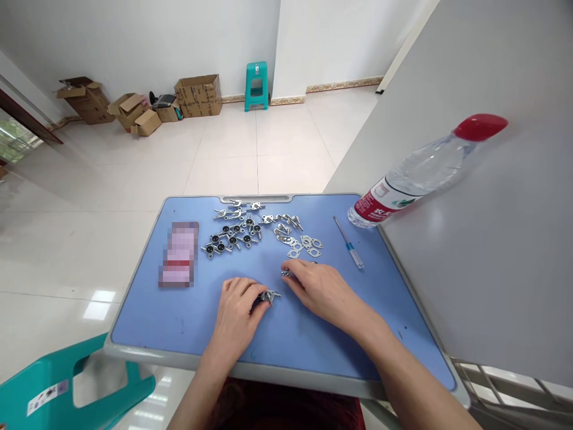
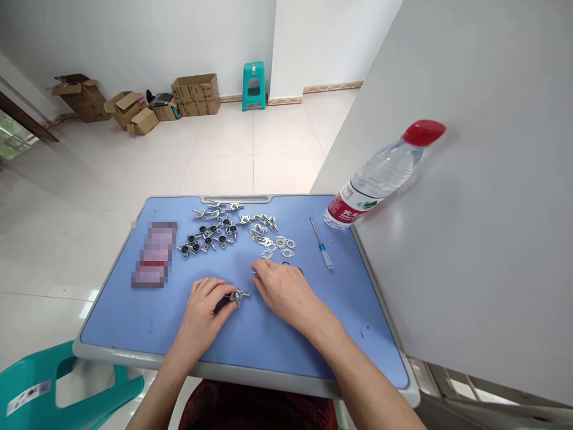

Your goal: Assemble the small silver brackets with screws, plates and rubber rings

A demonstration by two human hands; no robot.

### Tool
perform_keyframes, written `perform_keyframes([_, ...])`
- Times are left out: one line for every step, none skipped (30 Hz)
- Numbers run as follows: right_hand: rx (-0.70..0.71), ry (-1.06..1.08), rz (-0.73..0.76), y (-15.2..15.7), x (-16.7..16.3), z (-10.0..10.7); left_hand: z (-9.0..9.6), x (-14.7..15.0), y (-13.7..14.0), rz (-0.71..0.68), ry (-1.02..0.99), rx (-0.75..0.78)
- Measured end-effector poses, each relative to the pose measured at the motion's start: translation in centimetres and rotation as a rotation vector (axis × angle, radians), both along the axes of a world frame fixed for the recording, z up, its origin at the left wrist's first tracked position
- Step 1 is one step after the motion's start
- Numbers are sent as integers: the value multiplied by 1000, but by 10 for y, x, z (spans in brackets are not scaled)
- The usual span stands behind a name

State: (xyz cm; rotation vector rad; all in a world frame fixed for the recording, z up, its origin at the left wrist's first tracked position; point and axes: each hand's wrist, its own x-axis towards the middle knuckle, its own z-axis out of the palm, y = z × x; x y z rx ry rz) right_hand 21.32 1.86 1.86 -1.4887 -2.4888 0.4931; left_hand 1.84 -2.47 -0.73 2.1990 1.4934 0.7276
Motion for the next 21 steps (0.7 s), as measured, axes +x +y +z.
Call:
perform_keyframes([18,133,-13,-1,2,1,0,0,0,-4,1,0])
perform_keyframes([28,276,-24,-2,3,3,-1,0,0,-8,2,-2])
perform_keyframes([29,412,-29,-3,2,4,-1,-1,0,-11,1,-5])
perform_keyframes([27,523,-23,-5,1,6,-2,-1,1,-12,-2,-11])
perform_keyframes([26,599,-5,-7,-1,8,-2,-1,1,-13,-6,-16])
perform_keyframes([31,646,24,-9,-3,9,-2,-1,1,-13,-11,-20])
perform_keyframes([40,669,59,-11,-6,10,-3,-1,1,-14,-16,-25])
perform_keyframes([49,677,93,-12,-9,10,-3,-1,1,-16,-21,-30])
perform_keyframes([59,678,124,-14,-11,10,-3,-1,1,-17,-26,-34])
perform_keyframes([65,678,148,-15,-14,10,-3,-1,2,-19,-30,-41])
perform_keyframes([68,679,166,-15,-16,9,-3,-1,2,-19,-33,-45])
perform_keyframes([71,679,182,-15,-17,9,-3,-1,2,-19,-36,-50])
perform_keyframes([74,677,195,-15,-18,8,-2,-1,2,-17,-36,-54])
perform_keyframes([77,677,207,-15,-18,8,-2,-1,2,-16,-36,-56])
perform_keyframes([77,676,217,-15,-18,8,-2,-1,2,-14,-34,-56])
perform_keyframes([75,675,226,-14,-19,8,-2,-1,2,-12,-31,-58])
perform_keyframes([70,672,233,-14,-19,8,-2,-1,2,-11,-28,-61])
perform_keyframes([64,668,238,-14,-19,8,-2,-1,2,-11,-24,-65])
perform_keyframes([58,662,243,-14,-19,9,-2,-1,2,-10,-22,-68])
perform_keyframes([55,656,249,-14,-20,9,-2,-1,2,-9,-24,-71])
perform_keyframes([58,652,255,-14,-20,9,-2,-1,2,-10,-27,-73])
